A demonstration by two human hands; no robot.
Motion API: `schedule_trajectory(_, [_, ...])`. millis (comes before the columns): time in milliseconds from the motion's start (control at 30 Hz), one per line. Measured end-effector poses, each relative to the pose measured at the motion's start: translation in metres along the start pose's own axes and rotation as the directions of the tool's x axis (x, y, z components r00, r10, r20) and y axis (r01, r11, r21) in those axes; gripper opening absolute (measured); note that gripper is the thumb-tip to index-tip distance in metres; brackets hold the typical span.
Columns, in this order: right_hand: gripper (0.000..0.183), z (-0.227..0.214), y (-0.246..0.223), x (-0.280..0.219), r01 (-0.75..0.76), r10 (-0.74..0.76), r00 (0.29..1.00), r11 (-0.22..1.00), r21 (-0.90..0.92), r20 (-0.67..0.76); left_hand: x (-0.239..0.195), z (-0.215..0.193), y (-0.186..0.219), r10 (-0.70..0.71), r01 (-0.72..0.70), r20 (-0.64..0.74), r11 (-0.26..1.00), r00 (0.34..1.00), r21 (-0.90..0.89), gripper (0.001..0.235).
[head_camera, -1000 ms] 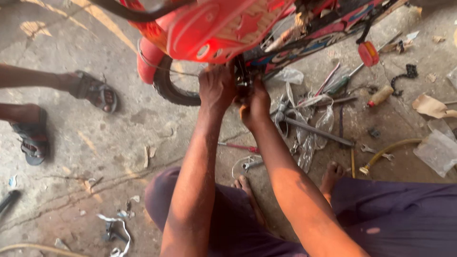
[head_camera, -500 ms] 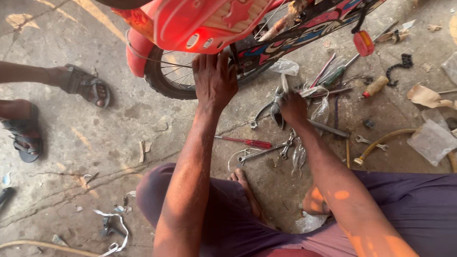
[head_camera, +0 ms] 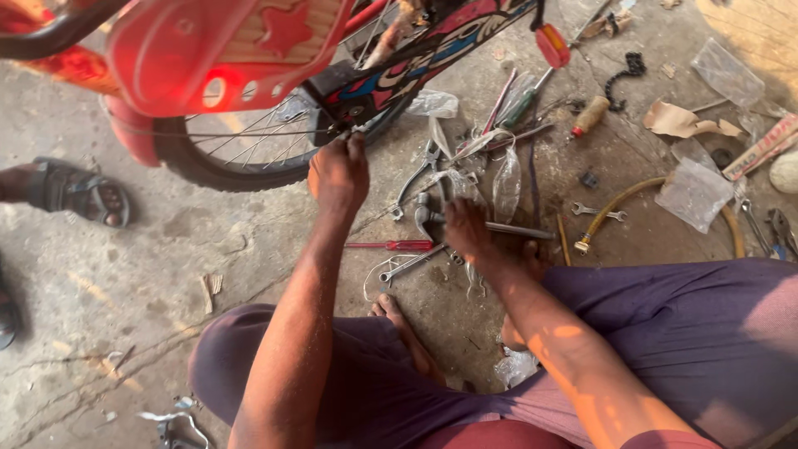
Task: The person is repairing a red bicycle by adjusting the rear wheel and chain area. They use a screwdriver and wrench to tighten bolts and make adjustments to the frame and chain guard. The person also uses their hands to manipulate the chain and pedal area.
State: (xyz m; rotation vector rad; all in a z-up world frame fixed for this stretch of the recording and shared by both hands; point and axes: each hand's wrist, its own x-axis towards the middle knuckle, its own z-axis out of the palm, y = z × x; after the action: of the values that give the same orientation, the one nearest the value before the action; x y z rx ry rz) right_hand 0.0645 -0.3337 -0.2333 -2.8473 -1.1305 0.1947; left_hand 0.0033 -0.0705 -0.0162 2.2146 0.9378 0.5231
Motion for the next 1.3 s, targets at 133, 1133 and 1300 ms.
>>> schedule_trajectory(133, [0.017, -0.012, -0.043, -0.012, -0.020, -0.033, 0.981, 0.962, 0.272, 0.189, 0.014, 0.011, -0.020, -0.182, 0.216, 0.193, 0.961, 0.964, -0.173, 0.048])
schedule_trajectory(1133, [0.026, -0.015, -0.001, 0.012, -0.063, 0.053, 0.997, 0.977, 0.204, 0.053, 0.032, 0.022, -0.040, -0.249, 0.561, 0.503, 0.393, 0.828, -0.728, 0.021])
schedule_trajectory(1300, [0.013, -0.034, -0.023, 0.009, 0.048, -0.088, 0.983, 0.970, 0.236, 0.161, 0.031, 0.034, -0.039, -0.434, 0.495, 0.254, 0.643, 0.864, -0.584, 0.032])
